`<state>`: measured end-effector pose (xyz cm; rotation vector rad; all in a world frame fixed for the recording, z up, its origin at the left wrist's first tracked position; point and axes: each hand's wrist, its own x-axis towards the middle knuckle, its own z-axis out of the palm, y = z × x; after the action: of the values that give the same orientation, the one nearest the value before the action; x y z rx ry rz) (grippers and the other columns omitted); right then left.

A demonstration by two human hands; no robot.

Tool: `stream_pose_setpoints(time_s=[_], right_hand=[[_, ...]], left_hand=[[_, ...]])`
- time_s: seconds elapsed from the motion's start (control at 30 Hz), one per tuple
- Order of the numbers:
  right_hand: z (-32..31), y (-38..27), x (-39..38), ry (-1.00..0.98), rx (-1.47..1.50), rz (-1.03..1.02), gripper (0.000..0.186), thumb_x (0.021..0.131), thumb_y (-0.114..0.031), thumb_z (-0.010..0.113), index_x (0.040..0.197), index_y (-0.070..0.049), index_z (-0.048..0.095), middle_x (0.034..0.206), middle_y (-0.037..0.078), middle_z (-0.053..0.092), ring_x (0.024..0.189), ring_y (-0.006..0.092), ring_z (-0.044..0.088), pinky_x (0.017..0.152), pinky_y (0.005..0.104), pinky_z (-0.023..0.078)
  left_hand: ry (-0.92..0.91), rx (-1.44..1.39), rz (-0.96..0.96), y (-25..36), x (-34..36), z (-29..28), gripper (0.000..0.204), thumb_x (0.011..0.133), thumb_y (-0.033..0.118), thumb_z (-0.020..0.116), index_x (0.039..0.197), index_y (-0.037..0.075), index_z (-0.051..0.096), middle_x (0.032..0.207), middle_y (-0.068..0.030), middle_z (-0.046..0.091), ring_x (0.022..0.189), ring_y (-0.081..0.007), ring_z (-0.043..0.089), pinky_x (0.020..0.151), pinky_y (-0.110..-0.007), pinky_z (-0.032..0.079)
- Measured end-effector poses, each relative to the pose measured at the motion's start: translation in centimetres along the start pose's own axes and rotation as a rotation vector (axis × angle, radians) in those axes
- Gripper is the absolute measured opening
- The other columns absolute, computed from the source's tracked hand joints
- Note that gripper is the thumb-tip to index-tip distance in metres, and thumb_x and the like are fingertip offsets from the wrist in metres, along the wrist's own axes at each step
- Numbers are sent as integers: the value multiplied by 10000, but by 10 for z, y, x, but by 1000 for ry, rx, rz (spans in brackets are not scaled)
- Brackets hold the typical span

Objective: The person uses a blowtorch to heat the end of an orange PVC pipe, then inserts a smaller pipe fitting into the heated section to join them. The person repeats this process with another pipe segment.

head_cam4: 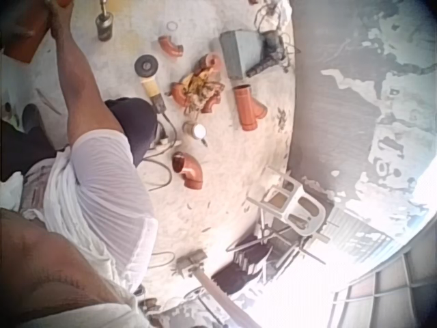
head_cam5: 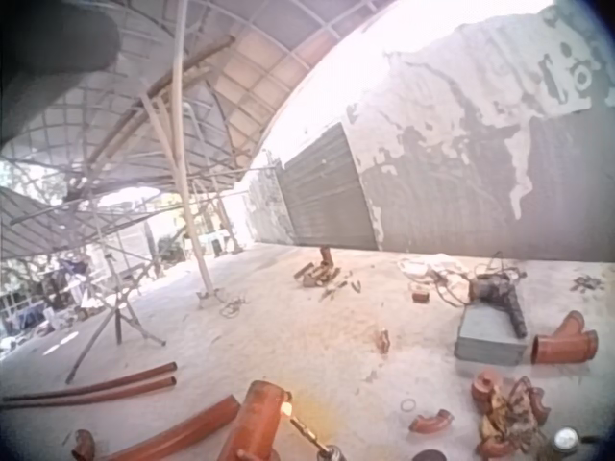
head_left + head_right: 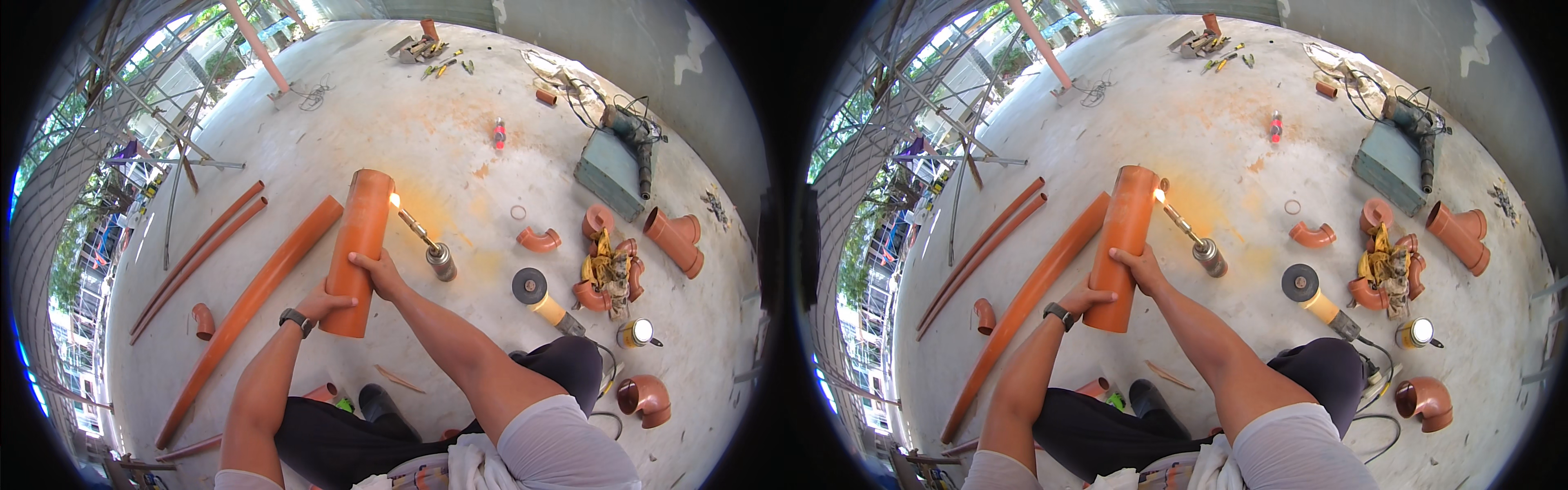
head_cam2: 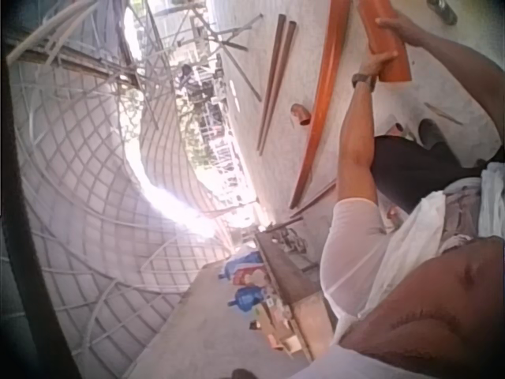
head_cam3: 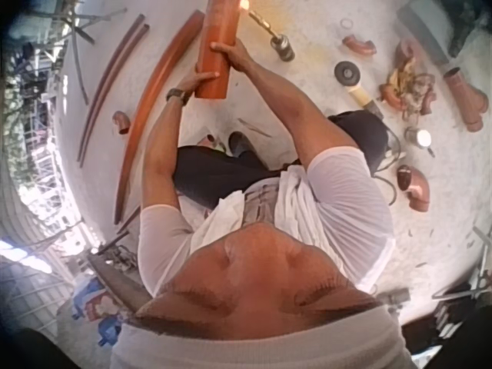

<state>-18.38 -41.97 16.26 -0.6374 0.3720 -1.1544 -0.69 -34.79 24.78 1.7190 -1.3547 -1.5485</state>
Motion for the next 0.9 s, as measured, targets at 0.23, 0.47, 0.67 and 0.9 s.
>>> stream_pose_setpoints(time_s=[0.23,0.47,0.67,0.9], right_hand=[[2,-3,1,34,-87,-40,677,874,-364,894,1327,62,627,1218,187,729,1088,262,729,929,403,612],[0,-3,2,111,-94,-45,691,864,-381,897,1318,71,638,1208,193,737,1083,262,736,928,398,611],[3,-2,-1,78,-60,-13,666,893,-379,868,1324,71,631,1197,196,734,1063,270,738,922,404,613],[0,3,5,62,26,-8,667,915,-390,850,1343,65,614,1199,188,724,1058,269,732,921,402,610]], left_hand=[[309,563,-26,26,-11,30,1174,614,434,1003,1534,-5,420,1403,-207,651,1272,-323,667,1060,-427,553],[410,825,-74,37,-11,47,1207,593,520,987,1508,-45,438,1403,-230,634,1295,-366,648,1079,-428,537],[49,107,4,-15,3,-9,1024,817,427,903,1592,10,381,1463,-160,599,1328,-265,616,1119,-424,513],[-20,-158,-71,-11,1,-10,922,861,350,877,1582,20,406,1446,-136,610,1297,-243,632,1118,-427,515]])
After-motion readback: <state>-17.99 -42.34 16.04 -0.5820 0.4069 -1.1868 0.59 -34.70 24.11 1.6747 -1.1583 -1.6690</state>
